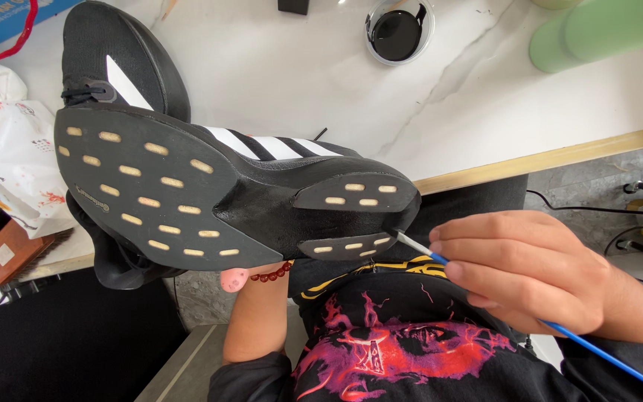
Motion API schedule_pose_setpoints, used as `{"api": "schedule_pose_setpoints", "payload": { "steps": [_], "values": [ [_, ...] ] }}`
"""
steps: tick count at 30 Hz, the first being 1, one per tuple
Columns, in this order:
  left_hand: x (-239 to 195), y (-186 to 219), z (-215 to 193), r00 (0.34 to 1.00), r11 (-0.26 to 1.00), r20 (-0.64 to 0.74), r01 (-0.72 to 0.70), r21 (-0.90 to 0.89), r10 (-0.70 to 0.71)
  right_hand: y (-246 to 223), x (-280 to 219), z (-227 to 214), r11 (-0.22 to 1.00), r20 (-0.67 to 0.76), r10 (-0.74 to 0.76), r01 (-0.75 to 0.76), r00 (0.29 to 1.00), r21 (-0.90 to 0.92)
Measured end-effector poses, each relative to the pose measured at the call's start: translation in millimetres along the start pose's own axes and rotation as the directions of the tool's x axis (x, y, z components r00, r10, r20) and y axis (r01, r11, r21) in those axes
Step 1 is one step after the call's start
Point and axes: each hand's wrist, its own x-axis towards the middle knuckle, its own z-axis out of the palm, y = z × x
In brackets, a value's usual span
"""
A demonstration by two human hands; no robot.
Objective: The person applies black liquid to the sole of a shoe with a brush. They dip the brush into a container and paint the recessed areas of the outsole.
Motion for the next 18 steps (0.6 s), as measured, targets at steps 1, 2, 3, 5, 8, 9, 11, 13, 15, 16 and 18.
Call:
{"api": "schedule_pose_setpoints", "payload": {
  "steps": [1, 2, 3, 5, 8, 9, 11, 13, 15, 16, 18],
  "values": [
    [-0.7, 0.1, -0.6, 1.000, 1.000, -0.003, 0.000, 0.002, 0.000, -0.5, -0.1, 0.4, 1.000, -0.005, 0.020, -0.020, 1.000, -0.008],
    [-1.9, 0.5, -1.8, 1.000, 1.000, -0.005, 0.001, 0.002, -0.001, -1.4, -0.5, 1.2, 0.999, -0.011, 0.040, -0.041, 0.999, -0.015],
    [-3.0, 0.5, -3.4, 1.000, 1.000, -0.009, -0.008, -0.001, 0.008, -1.3, -0.7, 1.3, 0.998, -0.013, 0.057, -0.057, 0.998, -0.023],
    [-8.6, 1.0, -7.8, 0.999, 1.000, -0.022, -0.030, -0.002, 0.030, -3.1, -2.6, -1.3, 0.996, -0.014, 0.082, -0.082, 0.997, -0.033],
    [-16.8, -5.2, -16.3, 0.996, 0.997, -0.042, -0.075, -0.004, 0.075, -9.3, -6.5, 1.0, 0.994, -0.030, 0.099, -0.100, 0.995, -0.041],
    [-16.2, -7.8, -21.3, 0.994, 0.995, -0.038, -0.101, 0.001, 0.101, -11.2, -8.8, 2.3, 0.994, -0.040, 0.095, -0.097, 0.995, -0.047],
    [-20.5, -11.9, -27.3, 0.987, 0.987, -0.032, -0.159, 0.019, 0.159, -9.5, -13.9, 7.6, 0.992, -0.069, 0.082, -0.088, 0.994, -0.089],
    [-17.3, -10.9, -27.4, 0.972, 0.972, -0.003, -0.234, 0.028, 0.234, -6.0, -10.8, 6.1, 0.992, -0.141, 0.086, -0.098, 0.986, -0.081],
    [-3.6, -10.4, -26.5, 0.949, 0.949, 0.046, -0.314, 0.019, 0.313, -16.0, -11.4, 4.3, 0.992, -0.247, 0.123, -0.128, 0.961, -0.004],
    [2.3, -10.2, -27.7, 0.939, 0.940, 0.067, -0.340, 0.011, 0.338, -12.8, -15.3, 6.7, 0.993, -0.355, 0.122, -0.115, 0.927, 0.040],
    [6.4, -5.6, -25.8, 0.938, 0.943, 0.104, -0.331, -0.022, 0.332, -4.5, -27.4, 16.7, 0.981, -0.554, 0.182, -0.113, 0.812, 0.157]
  ]
}}
